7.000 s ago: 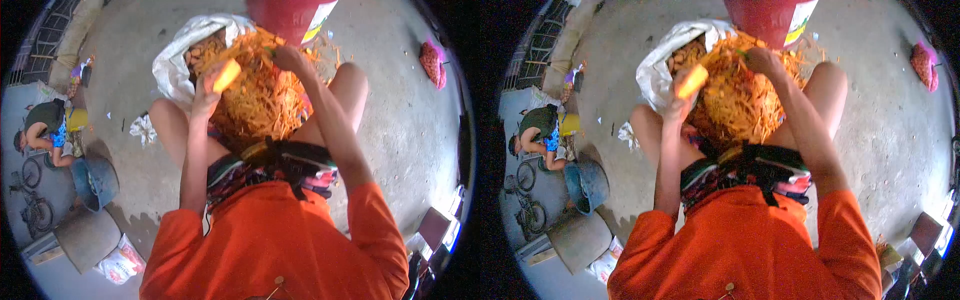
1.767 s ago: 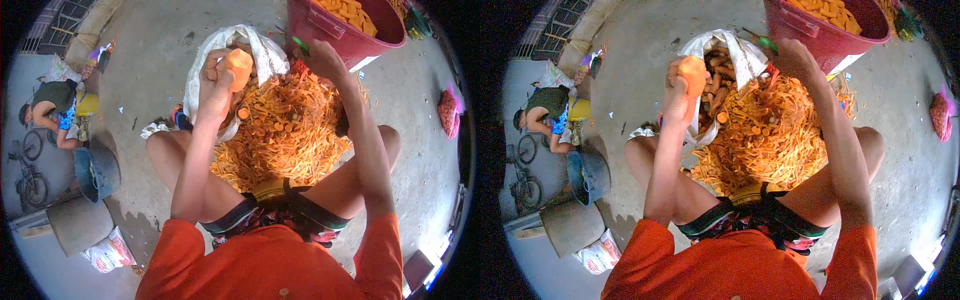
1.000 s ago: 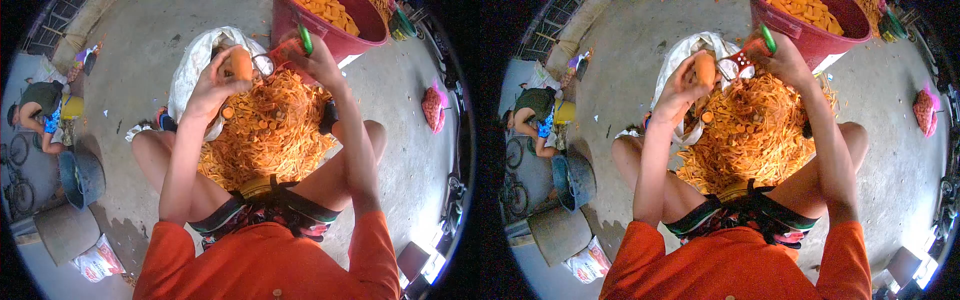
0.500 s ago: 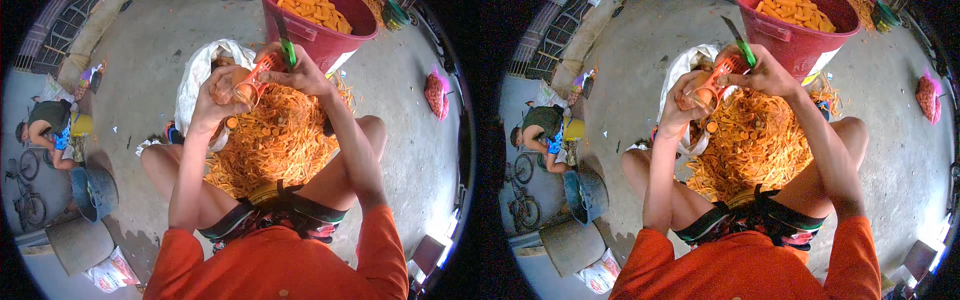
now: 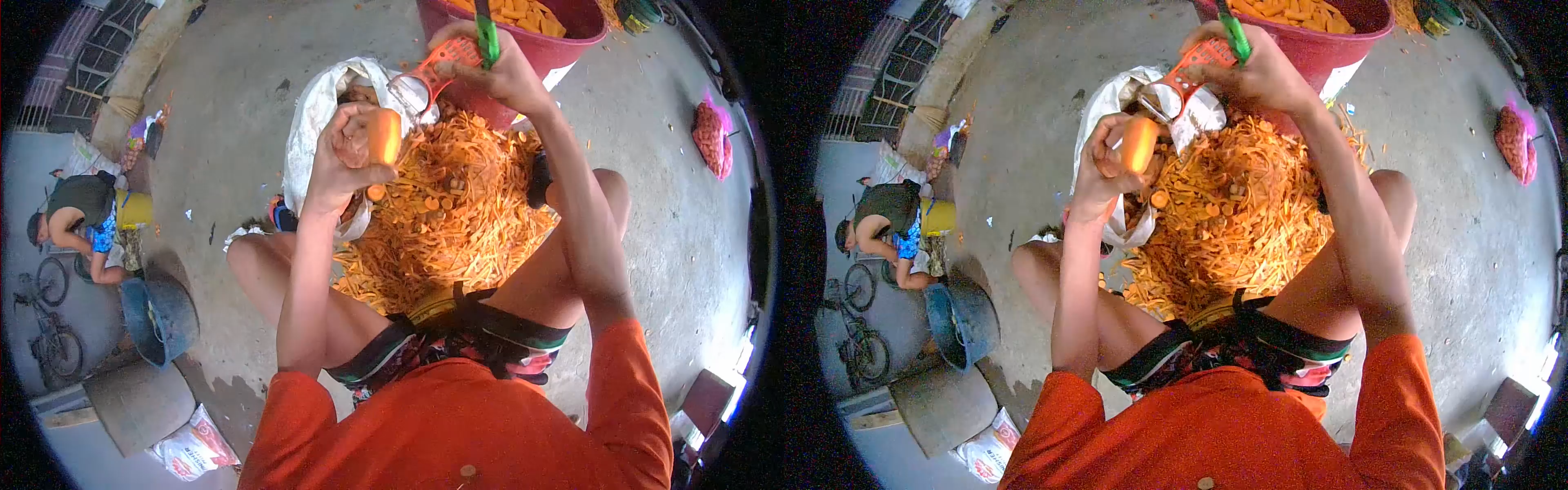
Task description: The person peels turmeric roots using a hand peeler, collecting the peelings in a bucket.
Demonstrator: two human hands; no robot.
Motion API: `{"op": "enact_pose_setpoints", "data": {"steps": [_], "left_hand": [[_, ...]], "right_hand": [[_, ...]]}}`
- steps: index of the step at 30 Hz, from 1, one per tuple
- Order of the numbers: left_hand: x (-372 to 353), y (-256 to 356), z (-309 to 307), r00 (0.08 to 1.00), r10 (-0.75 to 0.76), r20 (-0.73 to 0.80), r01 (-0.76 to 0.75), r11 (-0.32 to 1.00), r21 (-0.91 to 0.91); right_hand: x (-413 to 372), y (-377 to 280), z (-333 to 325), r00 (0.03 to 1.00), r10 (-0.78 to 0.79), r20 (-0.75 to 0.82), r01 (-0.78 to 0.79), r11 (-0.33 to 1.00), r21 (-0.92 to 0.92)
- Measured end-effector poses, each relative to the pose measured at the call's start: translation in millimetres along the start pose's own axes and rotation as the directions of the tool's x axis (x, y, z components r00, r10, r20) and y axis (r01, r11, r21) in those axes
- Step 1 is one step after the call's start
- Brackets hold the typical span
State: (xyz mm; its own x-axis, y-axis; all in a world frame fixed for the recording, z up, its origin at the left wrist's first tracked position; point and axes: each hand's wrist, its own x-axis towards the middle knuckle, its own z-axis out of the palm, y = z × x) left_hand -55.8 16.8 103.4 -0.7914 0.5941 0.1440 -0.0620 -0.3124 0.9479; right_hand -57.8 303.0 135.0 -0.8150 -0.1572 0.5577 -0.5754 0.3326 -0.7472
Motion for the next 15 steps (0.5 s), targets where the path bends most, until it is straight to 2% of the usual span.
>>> {"op": "enact_pose_setpoints", "data": {"steps": [1, 3, 4, 5, 7, 9, 10, 11, 13, 14, 15], "left_hand": [[0.1, -1.3, 0.9, 1.0, 0.001, -0.002, -0.001, 1.0, -0.006], [2.4, -1.7, 0.5, 0.999, 0.014, -0.046, -0.013, 1.0, 0.007], [4.1, -1.7, -3.0, 0.999, 0.029, -0.016, -0.028, 0.996, 0.082], [3.8, -3.0, -5.2, 1.0, 0.028, -0.013, -0.027, 0.996, 0.084], [1.4, -3.8, -4.2, 0.998, 0.062, 0.031, -0.066, 0.985, 0.157], [-1.7, -0.5, -4.8, 0.996, 0.072, 0.052, -0.08, 0.983, 0.166], [-2.9, 2.8, -5.2, 0.994, 0.077, 0.076, -0.084, 0.993, 0.087], [-3.8, 5.8, -5.1, 0.991, 0.084, 0.1, -0.086, 0.996, 0.01], [-1.0, 6.8, -0.3, 0.996, 0.065, 0.053, -0.065, 0.998, -0.004], [0.3, 5.1, 0.9, 0.999, 0.05, 0.015, -0.051, 0.998, 0.045], [0.5, 2.4, 0.1, 0.999, 0.037, -0.027, -0.034, 0.995, 0.094]], "right_hand": [[-2.3, -2.0, 1.4, 1.0, 0.002, 0.005, -0.002, 1.0, -0.003], [-9.7, -7.8, 12.3, 0.984, 0.058, 0.166, -0.11, 0.94, 0.322], [-12.1, -13.0, 24.0, 0.985, -0.034, 0.171, -0.03, 0.935, 0.353], [-13.3, -13.5, 31.0, 0.97, -0.057, 0.236, -0.027, 0.94, 0.339], [-11.4, -12.0, 33.8, 0.982, -0.119, 0.145, 0.084, 0.971, 0.225], [-3.5, 4.4, 22.6, 0.991, 0.028, 0.131, -0.065, 0.954, 0.292], [-0.6, 5.5, 9.1, 0.99, 0.121, 0.071, -0.118, 0.992, -0.049], [-0.4, 7.1, 7.7, 0.991, 0.116, 0.07, -0.112, 0.992, -0.052], [-1.6, 4.8, 9.7, 0.988, 0.121, 0.098, -0.135, 0.98, 0.144], [-5.2, 4.4, 21.0, 0.991, -0.033, 0.132, -0.011, 0.95, 0.313], [-7.7, -7.5, 28.8, 0.975, -0.103, 0.195, 0.052, 0.967, 0.251]]}}
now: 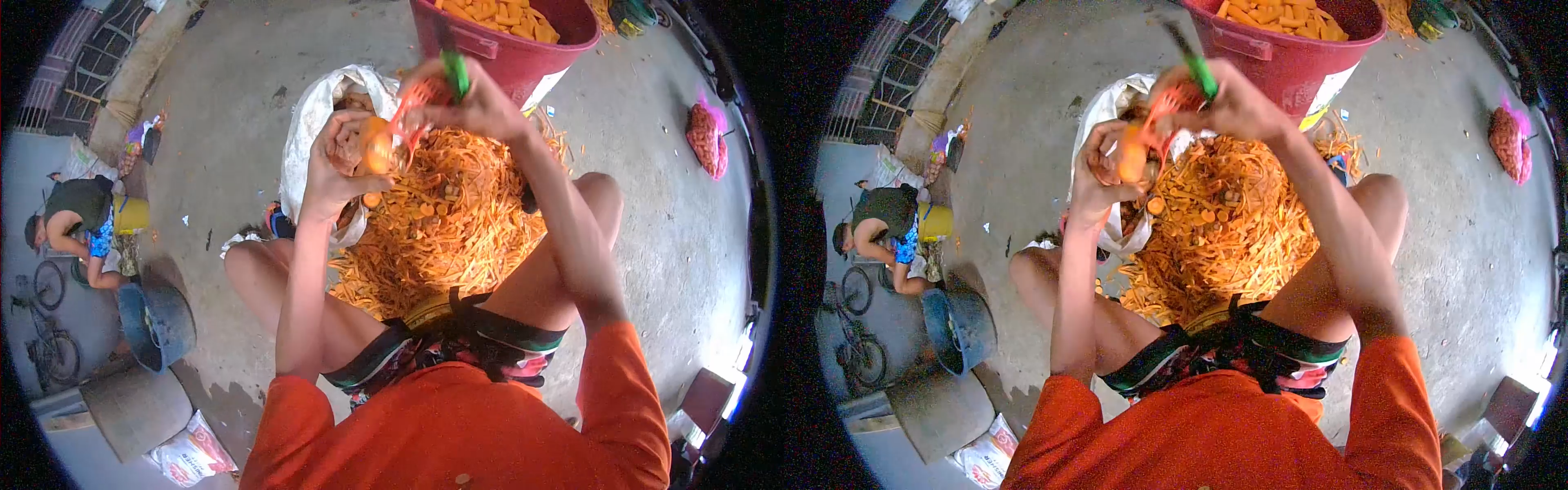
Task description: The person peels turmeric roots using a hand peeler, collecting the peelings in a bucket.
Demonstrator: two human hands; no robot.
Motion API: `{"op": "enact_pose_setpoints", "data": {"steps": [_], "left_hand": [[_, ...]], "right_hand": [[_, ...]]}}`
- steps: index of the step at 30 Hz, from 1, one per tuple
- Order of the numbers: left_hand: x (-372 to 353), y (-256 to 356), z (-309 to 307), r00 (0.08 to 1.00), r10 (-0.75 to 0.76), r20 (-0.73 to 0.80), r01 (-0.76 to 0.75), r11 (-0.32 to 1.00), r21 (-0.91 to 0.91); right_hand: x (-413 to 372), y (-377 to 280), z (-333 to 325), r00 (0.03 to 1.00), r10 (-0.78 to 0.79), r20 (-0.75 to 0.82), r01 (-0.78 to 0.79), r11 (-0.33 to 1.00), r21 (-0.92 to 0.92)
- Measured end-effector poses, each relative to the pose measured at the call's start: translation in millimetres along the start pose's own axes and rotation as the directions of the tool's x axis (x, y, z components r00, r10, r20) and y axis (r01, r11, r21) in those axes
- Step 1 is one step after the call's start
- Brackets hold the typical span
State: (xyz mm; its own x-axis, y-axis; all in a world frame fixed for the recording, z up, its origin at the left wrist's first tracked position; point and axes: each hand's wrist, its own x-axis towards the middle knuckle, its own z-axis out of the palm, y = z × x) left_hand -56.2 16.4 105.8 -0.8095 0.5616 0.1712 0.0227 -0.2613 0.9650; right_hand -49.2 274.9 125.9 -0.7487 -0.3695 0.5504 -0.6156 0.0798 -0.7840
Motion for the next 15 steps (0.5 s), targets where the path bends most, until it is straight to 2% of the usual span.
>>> {"op": "enact_pose_setpoints", "data": {"steps": [1, 2, 4, 5, 8, 9, 10, 12, 13, 14, 15], "left_hand": [[1.0, -2.1, -3.4, 0.999, 0.038, 0.024, -0.04, 0.995, 0.093], [-0.6, -5.1, -7.1, 0.999, 0.027, 0.019, -0.028, 0.995, 0.093], [-2.7, -0.9, -2.0, 0.998, 0.044, 0.054, -0.05, 0.992, 0.114], [-2.0, -0.6, 1.6, 0.997, 0.038, 0.06, -0.041, 0.999, 0.034], [-1.1, -4.5, 0.3, 0.999, 0.017, 0.028, -0.017, 1.0, 0.001], [0.1, -3.5, -0.3, 1.0, 0.02, 0.024, -0.02, 1.0, 0.0], [1.1, -3.0, -0.9, 0.998, 0.041, 0.042, -0.042, 0.999, 0.029], [-0.5, -1.7, -1.5, 0.997, 0.049, 0.062, -0.052, 0.997, 0.056], [-2.4, 0.1, -1.3, 0.996, 0.052, 0.079, -0.056, 0.997, 0.044], [-3.8, 1.3, -1.4, 0.994, 0.061, 0.094, -0.064, 0.997, 0.03], [-5.3, 2.8, -2.2, 0.994, 0.043, 0.103, -0.039, 0.999, -0.037]], "right_hand": [[1.6, -2.5, -1.1, 1.0, -0.011, 0.016, 0.012, 0.996, -0.086], [-0.9, -5.1, 0.0, 1.0, -0.014, 0.028, 0.018, 0.986, -0.166], [-1.4, -1.4, -10.0, 0.971, 0.239, 0.011, -0.239, 0.971, 0.031], [-0.2, 1.1, -11.0, 0.993, 0.116, -0.028, -0.116, 0.993, 0.019], [-3.5, -5.0, -10.7, 0.977, 0.208, 0.036, -0.21, 0.975, 0.068], [0.8, -5.4, -3.4, 0.997, -0.072, 0.028, 0.072, 0.997, -0.012], [1.5, -5.1, -0.1, 0.997, -0.071, 0.032, 0.071, 0.997, -0.009], [-2.9, -4.3, 5.7, 0.997, 0.071, -0.03, -0.065, 0.984, 0.168], [-2.9, 1.7, -5.3, 0.983, 0.175, -0.056, -0.17, 0.982, 0.086], [1.3, 10.2, -15.5, 0.986, 0.067, -0.155, -0.073, 0.997, -0.032], [3.3, 10.1, -22.6, 0.98, 0.088, -0.181, -0.102, 0.992, -0.071]]}}
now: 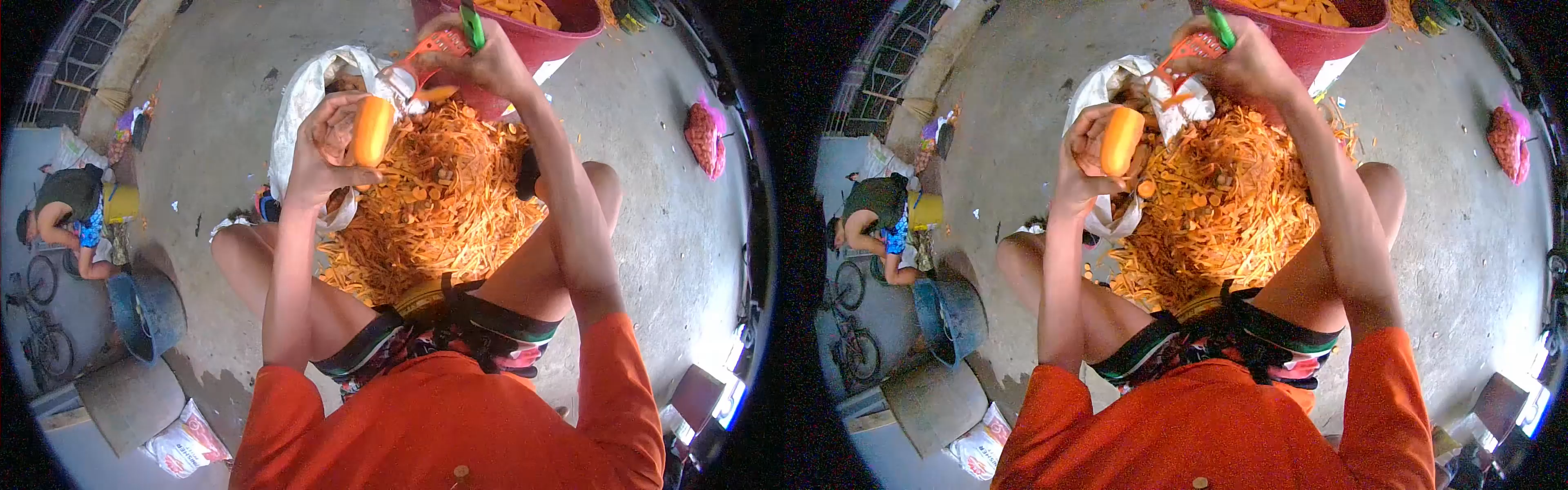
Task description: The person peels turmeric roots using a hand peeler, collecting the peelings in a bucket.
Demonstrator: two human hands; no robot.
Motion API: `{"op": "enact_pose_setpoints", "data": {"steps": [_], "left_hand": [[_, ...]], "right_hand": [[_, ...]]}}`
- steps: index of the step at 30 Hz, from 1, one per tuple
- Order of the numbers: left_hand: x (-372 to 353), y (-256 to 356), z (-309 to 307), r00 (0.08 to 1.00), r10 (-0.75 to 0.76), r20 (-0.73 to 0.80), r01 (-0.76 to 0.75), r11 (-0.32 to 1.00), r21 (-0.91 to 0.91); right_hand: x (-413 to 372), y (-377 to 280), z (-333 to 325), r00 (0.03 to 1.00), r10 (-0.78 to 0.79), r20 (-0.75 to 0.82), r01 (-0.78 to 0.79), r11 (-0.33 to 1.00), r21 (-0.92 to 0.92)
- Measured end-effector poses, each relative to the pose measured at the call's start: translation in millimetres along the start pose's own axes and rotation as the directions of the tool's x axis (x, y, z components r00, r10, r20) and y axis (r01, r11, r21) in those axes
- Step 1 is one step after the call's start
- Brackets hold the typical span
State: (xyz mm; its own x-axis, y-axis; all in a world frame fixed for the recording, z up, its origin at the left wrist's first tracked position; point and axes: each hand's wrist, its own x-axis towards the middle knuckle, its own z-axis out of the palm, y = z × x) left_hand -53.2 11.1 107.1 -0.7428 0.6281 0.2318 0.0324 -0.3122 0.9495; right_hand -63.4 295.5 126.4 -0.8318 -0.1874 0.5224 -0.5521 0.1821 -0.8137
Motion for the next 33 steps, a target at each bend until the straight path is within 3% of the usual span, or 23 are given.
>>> {"op": "enact_pose_setpoints", "data": {"steps": [1, 3, 4, 5, 7, 8, 9, 11, 13, 15, 17, 18, 19, 21, 22, 25, 26, 27, 29, 30, 33], "left_hand": [[0.7, -0.2, 1.5, 1.0, 0.005, 0.0, -0.005, 1.0, 0.001], [5.3, 1.2, 3.9, 0.999, 0.002, -0.043, 0.0, 0.999, 0.032], [8.2, -3.1, 1.4, 0.998, -0.007, -0.062, 0.011, 0.998, 0.066], [9.4, -5.9, -3.5, 0.998, -0.002, -0.064, 0.006, 0.998, 0.069], [4.0, -5.6, -2.8, 0.999, 0.027, 0.037, -0.029, 0.999, 0.034], [0.4, -4.8, 0.3, 0.999, 0.042, 0.009, -0.041, 0.999, -0.023], [0.2, -1.0, 4.8, 0.999, 0.043, 0.009, -0.043, 0.999, -0.025], [3.6, 6.5, 10.2, 0.999, -0.021, -0.044, 0.017, 0.996, -0.087], [7.5, -5.5, 4.1, 0.997, 0.013, -0.077, -0.014, 1.0, -0.007], [4.1, -15.1, -0.5, 0.998, 0.046, -0.049, -0.045, 0.999, 0.025], [0.1, -14.3, -2.6, 0.998, -0.029, -0.057, 0.022, 0.994, -0.108], [1.0, -12.3, -2.0, 0.999, -0.007, -0.052, 0.001, 0.994, -0.111], [3.6, -8.5, -1.0, 0.999, 0.017, -0.045, -0.022, 0.993, -0.112], [6.3, -13.8, -0.6, 0.998, 0.038, -0.052, -0.043, 0.994, -0.101], [8.0, -14.6, -0.1, 0.997, 0.048, -0.062, -0.053, 0.994, -0.094], [0.4, -10.4, -0.5, 0.999, 0.026, -0.036, -0.032, 0.987, -0.155], [1.2, -3.7, -0.5, 1.0, 0.018, -0.002, -0.018, 0.992, -0.125], [3.6, -3.7, 0.0, 1.0, 0.028, 0.0, -0.028, 0.992, -0.125], [7.6, -6.4, -0.8, 0.999, 0.039, -0.013, -0.038, 0.999, 0.037], [9.1, -8.5, 1.9, 0.995, 0.091, -0.03, -0.089, 0.995, 0.043], [1.0, -6.9, -5.5, 0.995, 0.055, 0.079, -0.061, 0.995, 0.077]], "right_hand": [[3.4, 0.1, -4.7, 1.0, 0.015, -0.026, -0.017, 0.999, -0.044], [-3.1, -8.3, 5.2, 0.994, 0.044, 0.103, -0.053, 0.995, 0.089], [-4.8, -18.2, 19.1, 0.982, -0.12, 0.144, 0.108, 0.99, 0.087], [-6.6, -16.3, 30.7, 0.971, -0.164, 0.174, 0.153, 0.985, 0.079], [-5.6, -8.4, 20.2, 0.993, -0.07, 0.09, 0.059, 0.991, 0.122], [-0.9, 1.2, 9.7, 0.997, 0.045, 0.07, -0.057, 0.982, 0.182], [2.2, -5.1, -1.3, 0.998, 0.029, -0.047, -0.038, 0.978, -0.205], [2.2, -5.7, 1.2, 0.998, -0.033, -0.053, 0.031, 0.999, -0.03], [-4.5, -21.7, 21.7, 0.984, -0.092, 0.151, 0.082, 0.994, 0.07], [-4.1, -20.6, 29.2, 0.984, -0.116, 0.136, 0.104, 0.99, 0.091], [-0.7, -10.8, 11.8, 0.999, 0.012, -0.033, -0.011, 1.0, 0.025], [3.3, -12.6, 6.1, 0.994, 0.057, -0.093, -0.067, 0.992, -0.105], [2.0, -14.4, 8.1, 0.994, 0.052, -0.091, -0.062, 0.992, -0.109], [-4.3, -22.9, 22.7, 0.995, 0.009, 0.094, -0.036, 0.958, 0.283], [-6.0, -31.0, 31.2, 0.98, -0.172, 0.102, 0.171, 0.985, 0.019], [1.8, -2.7, 14.6, 0.995, 0.088, -0.039, -0.082, 0.988, 0.132], [0.9, -3.3, 1.2, 0.979, 0.167, -0.119, -0.177, 0.981, -0.08], [-0.2, -4.0, 2.9, 0.98, 0.16, -0.118, -0.171, 0.981, -0.088], [-4.4, -8.2, 16.4, 0.997, -0.042, 0.07, 0.032, 0.99, 0.137], [-6.3, -25.0, 28.9, 0.979, -0.169, 0.114, 0.169, 0.986, 0.011], [-3.5, -4.9, 13.0, 0.994, 0.09, 0.068, -0.106, 0.951, 0.29]]}}
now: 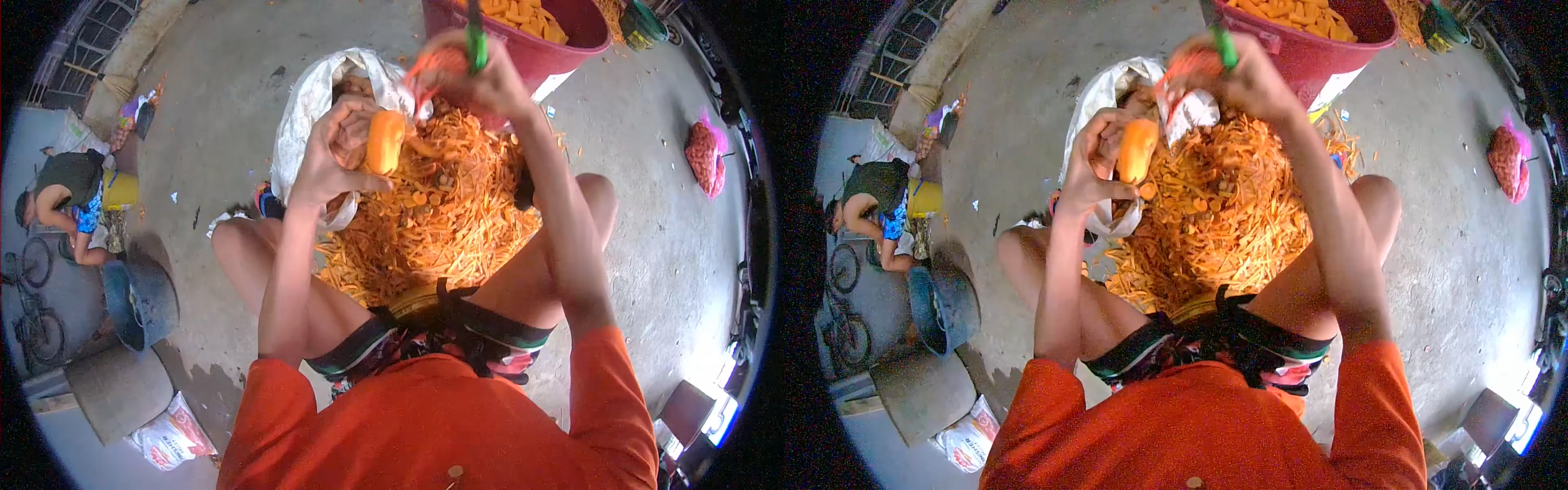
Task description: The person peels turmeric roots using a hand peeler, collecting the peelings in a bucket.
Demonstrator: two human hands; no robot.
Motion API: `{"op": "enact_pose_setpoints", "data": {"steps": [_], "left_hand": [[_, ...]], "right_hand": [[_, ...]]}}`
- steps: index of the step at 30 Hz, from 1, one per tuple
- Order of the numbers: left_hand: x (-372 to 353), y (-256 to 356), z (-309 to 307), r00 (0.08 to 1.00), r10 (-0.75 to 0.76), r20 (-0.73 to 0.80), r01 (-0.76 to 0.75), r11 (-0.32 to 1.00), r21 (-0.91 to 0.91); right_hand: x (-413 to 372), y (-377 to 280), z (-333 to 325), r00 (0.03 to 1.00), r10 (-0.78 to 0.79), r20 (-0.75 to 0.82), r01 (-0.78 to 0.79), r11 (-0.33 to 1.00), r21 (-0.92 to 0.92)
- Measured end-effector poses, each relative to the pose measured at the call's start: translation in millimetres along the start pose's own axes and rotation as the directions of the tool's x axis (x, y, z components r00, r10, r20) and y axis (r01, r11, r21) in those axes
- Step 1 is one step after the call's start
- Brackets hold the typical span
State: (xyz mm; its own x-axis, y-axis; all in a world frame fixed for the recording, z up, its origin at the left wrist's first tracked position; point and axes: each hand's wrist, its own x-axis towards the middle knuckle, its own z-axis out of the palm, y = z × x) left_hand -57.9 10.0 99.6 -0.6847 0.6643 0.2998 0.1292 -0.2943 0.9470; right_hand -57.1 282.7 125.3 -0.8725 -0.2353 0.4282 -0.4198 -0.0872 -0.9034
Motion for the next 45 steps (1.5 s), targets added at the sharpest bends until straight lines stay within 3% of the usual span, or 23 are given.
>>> {"op": "enact_pose_setpoints", "data": {"steps": [1, 2, 4, 6, 10, 12, 14, 16, 18, 20, 22, 24, 26, 28, 30, 32, 34, 36, 39, 40, 42, 44, 45], "left_hand": [[-0.2, 2.4, -3.1, 0.999, 0.025, 0.045, -0.025, 0.999, -0.021], [1.0, 2.6, -1.9, 0.998, 0.033, 0.046, -0.032, 0.999, -0.022], [4.0, 3.2, -0.1, 0.998, -0.012, -0.064, 0.01, 1.0, -0.028], [7.0, 0.8, 0.5, 0.991, -0.026, -0.131, 0.02, 0.999, -0.049], [-3.4, 3.5, -6.1, 1.0, 0.013, -0.009, -0.013, 1.0, -0.015], [-1.0, 5.5, -1.8, 0.996, -0.021, -0.084, 0.011, 0.992, -0.124], [2.4, -3.3, -3.9, 0.988, -0.004, -0.156, -0.006, 0.998, -0.068], [-3.2, -5.2, -7.4, 0.997, 0.019, -0.074, -0.019, 1.0, -0.003], [-6.7, -1.8, -8.0, 0.999, -0.019, -0.044, 0.016, 0.998, -0.061], [-2.9, 4.6, -6.7, 0.998, 0.001, -0.068, -0.007, 0.997, -0.083], [1.3, -0.2, -7.8, 0.995, -0.005, -0.104, 0.0, 0.999, -0.047], [-3.1, -1.9, -7.7, 0.998, 0.011, -0.061, -0.015, 0.997, -0.072], [-7.8, 0.3, -8.8, 0.999, 0.055, 0.0, -0.055, 0.997, -0.045], [-1.7, 5.7, -6.6, 0.998, 0.053, -0.016, -0.055, 0.988, -0.146], [3.8, 3.4, -4.7, 0.994, 0.068, -0.081, -0.075, 0.994, -0.077], [2.4, 3.3, -2.7, 0.992, 0.086, -0.093, -0.093, 0.993, -0.074], [-7.8, 5.9, -4.4, 0.998, 0.066, -0.004, -0.066, 0.996, -0.066], [-2.9, 14.7, 3.1, 1.0, 0.004, -0.029, -0.012, 0.967, -0.253], [4.3, 2.7, -1.2, 0.994, 0.034, -0.102, -0.047, 0.99, -0.135], [-1.2, -0.4, -0.3, 0.993, 0.034, -0.112, -0.048, 0.991, -0.124], [-4.1, 2.4, -2.6, 0.997, 0.033, -0.067, -0.042, 0.989, -0.141], [0.9, 8.5, -0.2, 0.995, 0.014, -0.103, -0.03, 0.989, -0.148], [4.6, 0.2, -2.0, 0.991, 0.048, -0.123, -0.064, 0.99, -0.126]], "right_hand": [[3.6, -7.9, -9.1, 0.992, -0.102, -0.078, 0.053, 0.876, -0.48], [2.7, -7.9, -7.4, 0.992, -0.106, -0.075, 0.056, 0.873, -0.485], [0.9, -13.0, 7.9, 0.995, -0.082, 0.061, 0.087, 0.992, -0.088], [-6.2, -11.8, 25.2, 0.959, -0.243, 0.145, 0.277, 0.908, -0.313], [5.7, -2.6, -13.4, 0.992, -0.017, -0.128, -0.037, 0.91, -0.412], [-2.2, -10.4, -2.6, 0.998, -0.064, -0.023, 0.058, 0.976, -0.208], [-7.0, -22.8, 24.6, 0.963, -0.21, 0.167, 0.251, 0.924, -0.287], [-5.0, -10.5, 15.4, 0.969, -0.195, 0.151, 0.234, 0.923, -0.305], [3.4, -6.3, -8.7, 0.99, 0.056, -0.132, -0.094, 0.948, -0.303], [2.4, -5.3, -8.4, 0.992, -0.049, -0.114, 0.011, 0.951, -0.31], [-4.3, -19.1, 26.4, 0.938, -0.321, 0.133, 0.347, 0.865, -0.362], [-1.8, -11.6, 24.4, 0.941, -0.309, 0.14, 0.338, 0.88, -0.333], [1.6, -8.0, -3.7, 0.99, -0.027, -0.136, -0.019, 0.945, -0.325], [4.2, -18.8, -1.9, 0.991, -0.048, -0.123, 0.003, 0.94, -0.342], [-3.0, -21.5, 24.6, 0.959, -0.26, 0.113, 0.281, 0.924, -0.258], [0.2, -18.6, 30.3, 0.936, -0.332, 0.115, 0.351, 0.895, -0.274], [2.0, -13.8, 1.5, 0.986, -0.023, -0.163, -0.046, 0.915, -0.401], [5.2, -6.0, -7.4, 0.988, -0.06, -0.139, 0.011, 0.944, -0.329], [-1.7, -21.6, 32.3, 0.926, -0.37, 0.069, 0.371, 0.869, -0.328], [-2.5, -20.0, 26.2, 0.931, -0.36, 0.061, 0.36, 0.877, -0.319], [2.2, -19.6, -0.7, 0.981, -0.028, -0.193, -0.047, 0.925, -0.376], [-0.1, -15.0, 0.6, 0.979, -0.049, -0.197, -0.018, 0.946, -0.323], [-4.6, -21.8, 21.0, 0.987, -0.147, -0.061, 0.125, 0.953, -0.278]]}}
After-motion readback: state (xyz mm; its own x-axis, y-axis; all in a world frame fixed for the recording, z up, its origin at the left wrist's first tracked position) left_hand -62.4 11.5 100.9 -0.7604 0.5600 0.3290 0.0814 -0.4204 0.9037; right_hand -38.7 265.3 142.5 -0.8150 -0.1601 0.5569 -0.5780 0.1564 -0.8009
